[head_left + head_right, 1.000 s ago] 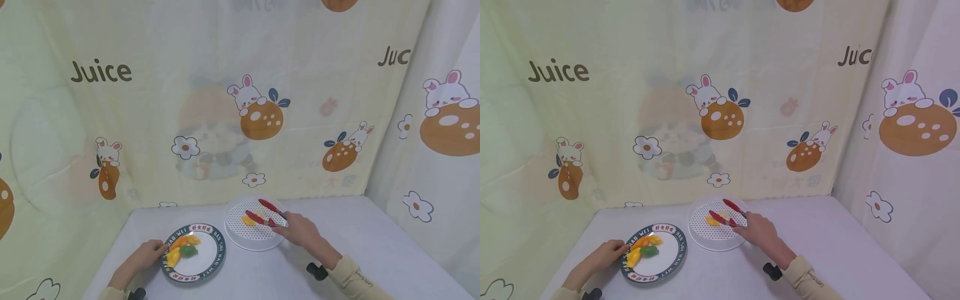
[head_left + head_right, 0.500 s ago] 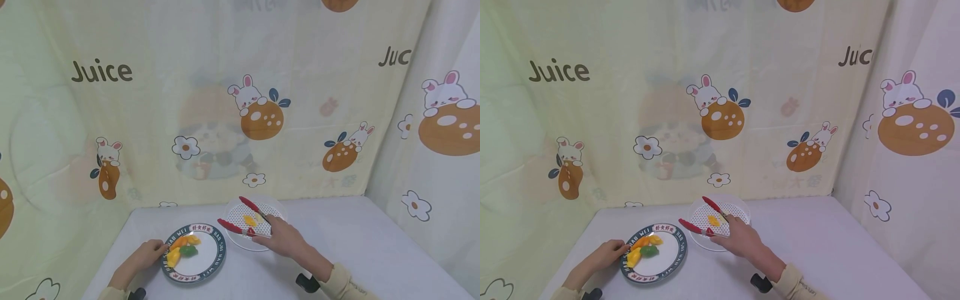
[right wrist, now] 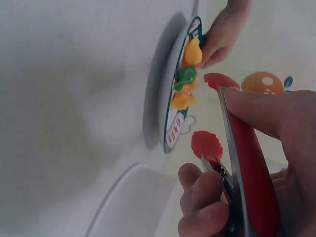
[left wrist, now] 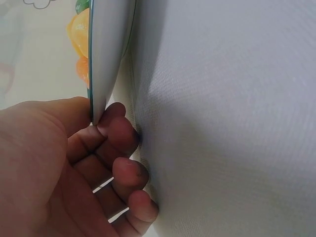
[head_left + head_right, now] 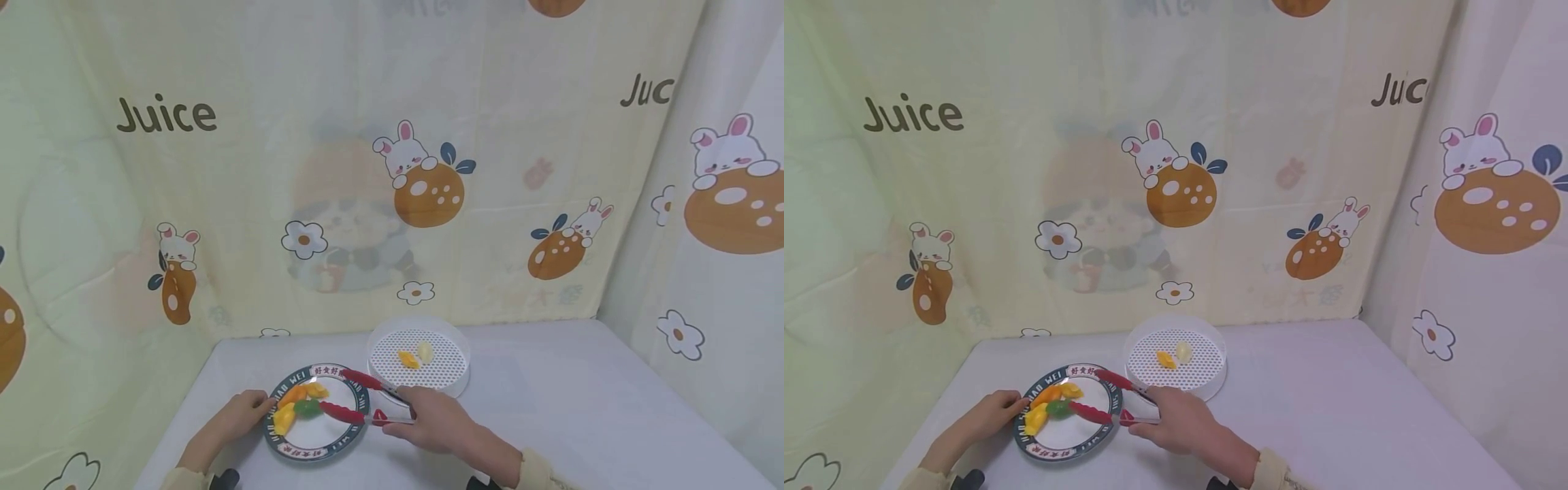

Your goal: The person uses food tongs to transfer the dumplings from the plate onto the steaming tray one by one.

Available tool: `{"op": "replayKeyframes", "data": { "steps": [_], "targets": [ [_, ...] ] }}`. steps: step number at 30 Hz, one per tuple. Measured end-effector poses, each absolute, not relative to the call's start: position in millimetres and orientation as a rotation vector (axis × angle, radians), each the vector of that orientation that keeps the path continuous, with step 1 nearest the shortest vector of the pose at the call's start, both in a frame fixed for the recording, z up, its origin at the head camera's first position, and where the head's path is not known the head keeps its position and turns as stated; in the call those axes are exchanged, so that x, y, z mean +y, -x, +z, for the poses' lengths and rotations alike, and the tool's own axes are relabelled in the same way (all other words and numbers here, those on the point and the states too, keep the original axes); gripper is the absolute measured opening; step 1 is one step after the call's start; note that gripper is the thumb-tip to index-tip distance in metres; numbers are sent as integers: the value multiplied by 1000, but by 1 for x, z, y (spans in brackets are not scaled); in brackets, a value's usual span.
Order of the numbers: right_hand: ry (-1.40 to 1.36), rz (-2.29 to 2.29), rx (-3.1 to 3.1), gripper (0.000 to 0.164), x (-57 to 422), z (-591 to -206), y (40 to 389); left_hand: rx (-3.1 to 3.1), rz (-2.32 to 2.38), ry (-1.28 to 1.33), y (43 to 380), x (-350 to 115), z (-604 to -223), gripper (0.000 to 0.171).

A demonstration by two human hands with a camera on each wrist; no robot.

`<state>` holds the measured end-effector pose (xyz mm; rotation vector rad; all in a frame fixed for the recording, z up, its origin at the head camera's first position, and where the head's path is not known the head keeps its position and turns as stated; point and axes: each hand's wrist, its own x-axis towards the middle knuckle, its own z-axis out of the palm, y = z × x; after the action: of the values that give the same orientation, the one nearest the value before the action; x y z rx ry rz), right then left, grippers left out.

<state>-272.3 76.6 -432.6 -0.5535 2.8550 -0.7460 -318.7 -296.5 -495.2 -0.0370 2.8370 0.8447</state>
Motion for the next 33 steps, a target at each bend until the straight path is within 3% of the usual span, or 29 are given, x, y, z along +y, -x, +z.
{"op": "replayKeyframes", "data": {
  "steps": [5,12,18,33],
  "targets": [
    [597,-704,2835,54,64,-441,272,2829,848,52,319,-295,-494,30],
    [609,-666,2839,59,47,-460,281,2829,854,71,316,-292,-489,30],
    [639,-660,2835,51,36,-473,287,2831,861,59,313,-291,-487,30],
    [648,-688,2850,49,36,-469,287,2828,858,56,314,-293,-487,30]
  ]
}}
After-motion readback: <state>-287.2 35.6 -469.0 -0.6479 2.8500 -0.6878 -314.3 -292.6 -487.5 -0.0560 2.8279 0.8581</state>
